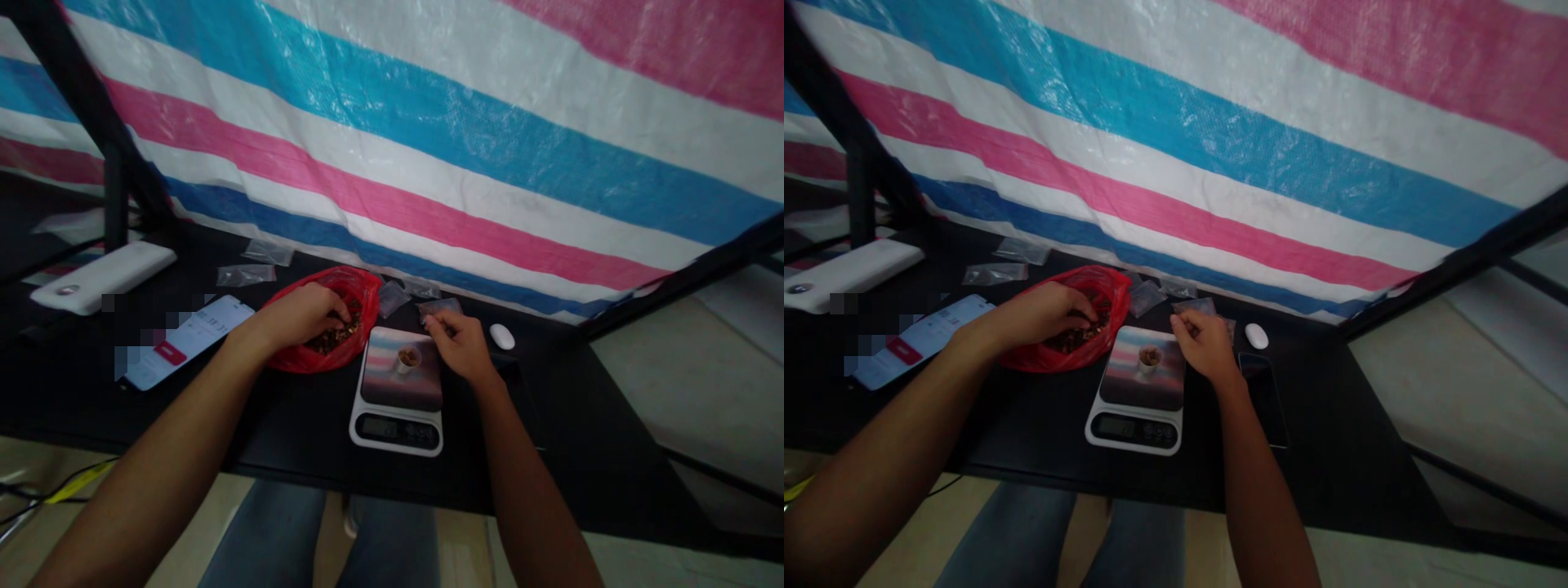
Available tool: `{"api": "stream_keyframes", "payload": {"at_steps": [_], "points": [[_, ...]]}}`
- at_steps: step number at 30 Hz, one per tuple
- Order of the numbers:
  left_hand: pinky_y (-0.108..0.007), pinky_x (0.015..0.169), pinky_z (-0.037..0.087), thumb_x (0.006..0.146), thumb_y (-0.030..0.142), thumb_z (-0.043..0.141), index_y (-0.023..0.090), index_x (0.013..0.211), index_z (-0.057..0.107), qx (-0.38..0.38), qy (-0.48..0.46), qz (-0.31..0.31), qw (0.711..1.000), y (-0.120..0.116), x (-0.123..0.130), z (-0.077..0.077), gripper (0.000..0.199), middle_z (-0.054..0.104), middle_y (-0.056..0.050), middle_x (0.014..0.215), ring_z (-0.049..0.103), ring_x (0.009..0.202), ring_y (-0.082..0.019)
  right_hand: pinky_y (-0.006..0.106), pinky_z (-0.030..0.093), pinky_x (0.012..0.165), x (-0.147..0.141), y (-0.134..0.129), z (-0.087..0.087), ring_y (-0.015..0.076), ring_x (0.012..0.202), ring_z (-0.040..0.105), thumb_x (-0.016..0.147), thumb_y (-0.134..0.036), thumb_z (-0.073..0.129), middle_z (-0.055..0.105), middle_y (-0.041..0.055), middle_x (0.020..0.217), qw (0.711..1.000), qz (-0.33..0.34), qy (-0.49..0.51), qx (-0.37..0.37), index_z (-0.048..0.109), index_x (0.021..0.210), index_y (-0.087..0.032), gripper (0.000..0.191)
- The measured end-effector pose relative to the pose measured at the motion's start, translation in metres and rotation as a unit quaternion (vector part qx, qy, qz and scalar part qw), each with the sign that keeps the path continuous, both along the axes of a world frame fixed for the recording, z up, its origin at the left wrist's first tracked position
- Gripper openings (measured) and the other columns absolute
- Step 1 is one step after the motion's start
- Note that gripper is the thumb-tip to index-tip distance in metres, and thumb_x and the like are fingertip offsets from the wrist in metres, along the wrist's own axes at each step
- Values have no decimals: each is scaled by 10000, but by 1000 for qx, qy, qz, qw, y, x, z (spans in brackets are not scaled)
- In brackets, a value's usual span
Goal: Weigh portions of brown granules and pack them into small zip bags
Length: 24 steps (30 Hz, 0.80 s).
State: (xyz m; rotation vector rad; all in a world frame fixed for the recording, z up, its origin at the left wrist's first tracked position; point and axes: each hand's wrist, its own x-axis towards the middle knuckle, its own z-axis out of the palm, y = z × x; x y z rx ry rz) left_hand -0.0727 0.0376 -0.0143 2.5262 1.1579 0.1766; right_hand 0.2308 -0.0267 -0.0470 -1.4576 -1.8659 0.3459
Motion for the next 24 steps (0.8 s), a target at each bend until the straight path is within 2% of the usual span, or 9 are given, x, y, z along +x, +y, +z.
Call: {"api": "stream_keyframes", "payload": {"at_steps": [9, 13, 18, 24], "points": [[-253, 953, 531, 929, 202, 622, 206, 1124, 830, 9, 1, -5, 1000, 0, -1, 2, 284, 824, -47, 1143, 770, 1038, -213, 297, 294, 560, 2, -1, -1, 136, 548, 467, 973, -425, 555, 489, -23, 567, 1000, 1, -14, 7, 565, 641, -210, 396], [-240, 938, 536, 927, 218, 634, 197, 1076, 833, 9, -76, -16, 997, -6, -1, 9, 250, 835, -28, 1081, 772, 957, -190, 298, 286, 555, 2, -1, -1, 132, 541, 458, 980, -421, 553, 477, -28, 562, 1000, 2, -11, 9, 551, 636, -214, 401], [-215, 897, 540, 948, 246, 648, 186, 1065, 820, -24, -198, -104, 974, -22, 22, 22, 217, 834, -22, 1055, 764, 954, -168, 294, 299, 545, 3, 0, -1, 137, 548, 479, 973, -427, 551, 544, -12, 580, 1000, -10, -14, 7, 628, 676, -207, 378], [-198, 909, 503, 1012, 186, 568, 218, 1048, 821, -55, -213, -203, 954, -41, 56, 31, 258, 820, -9, 1083, 747, 990, -145, 295, 296, 538, 2, 0, 3, 136, 537, 467, 976, -428, 546, 544, -8, 571, 999, -12, -29, 16, 634, 671, -205, 388]]}}
